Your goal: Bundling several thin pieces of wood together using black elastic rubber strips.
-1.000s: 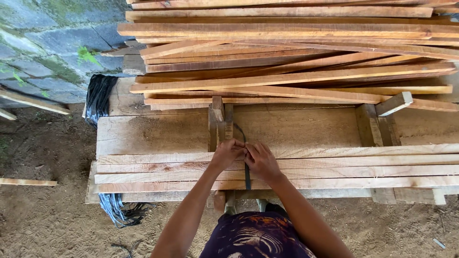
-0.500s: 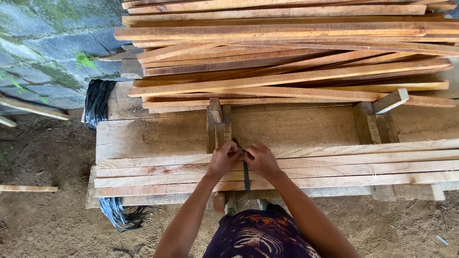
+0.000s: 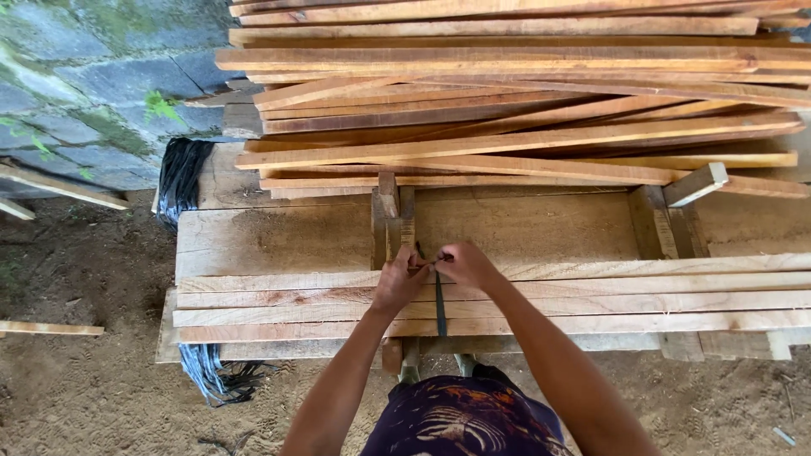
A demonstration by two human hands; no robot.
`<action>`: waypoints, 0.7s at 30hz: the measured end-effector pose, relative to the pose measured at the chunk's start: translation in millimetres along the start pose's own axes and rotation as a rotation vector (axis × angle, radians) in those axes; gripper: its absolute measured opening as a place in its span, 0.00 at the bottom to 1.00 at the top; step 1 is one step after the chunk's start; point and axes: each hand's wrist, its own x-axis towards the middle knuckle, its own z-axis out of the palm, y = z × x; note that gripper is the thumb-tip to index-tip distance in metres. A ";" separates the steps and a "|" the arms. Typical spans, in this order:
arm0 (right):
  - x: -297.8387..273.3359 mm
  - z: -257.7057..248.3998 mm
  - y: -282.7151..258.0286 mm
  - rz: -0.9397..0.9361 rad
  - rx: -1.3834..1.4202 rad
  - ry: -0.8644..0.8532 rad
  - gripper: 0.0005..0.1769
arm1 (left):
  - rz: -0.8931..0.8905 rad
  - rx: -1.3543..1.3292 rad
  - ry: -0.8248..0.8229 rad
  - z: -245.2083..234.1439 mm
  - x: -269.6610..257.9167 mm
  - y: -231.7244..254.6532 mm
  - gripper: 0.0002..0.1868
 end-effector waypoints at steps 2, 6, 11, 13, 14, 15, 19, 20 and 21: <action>4.1 -6.7 -9.0 0.072 0.036 -0.066 0.17 | 0.001 0.009 -0.020 -6.2 -7.5 7.7 0.19; 14.5 -15.1 -19.3 0.241 -0.010 -0.218 0.20 | 0.036 0.042 -0.038 -2.6 -1.3 0.4 0.16; 58.8 28.8 84.6 0.370 0.123 -0.234 0.19 | 0.134 0.027 0.016 6.9 9.1 -20.7 0.11; 57.8 26.2 83.6 0.389 0.158 -0.230 0.19 | 0.189 0.015 0.058 6.7 10.4 -20.3 0.08; 51.9 19.6 70.7 0.347 0.169 -0.230 0.18 | 0.254 0.020 0.088 7.4 10.4 -18.8 0.08; 45.3 15.4 57.2 0.304 0.184 -0.231 0.17 | 0.317 0.028 0.117 6.7 8.6 -18.4 0.08; 40.5 8.2 49.9 0.110 0.279 -0.178 0.11 | 0.417 0.015 0.140 1.8 3.6 -7.3 0.10; 41.7 7.5 46.2 0.071 0.210 -0.173 0.10 | 0.467 0.043 0.177 1.0 3.1 -5.3 0.09; 38.5 7.1 44.5 0.040 0.142 -0.167 0.09 | 0.515 0.067 0.207 3.2 0.1 -3.3 0.08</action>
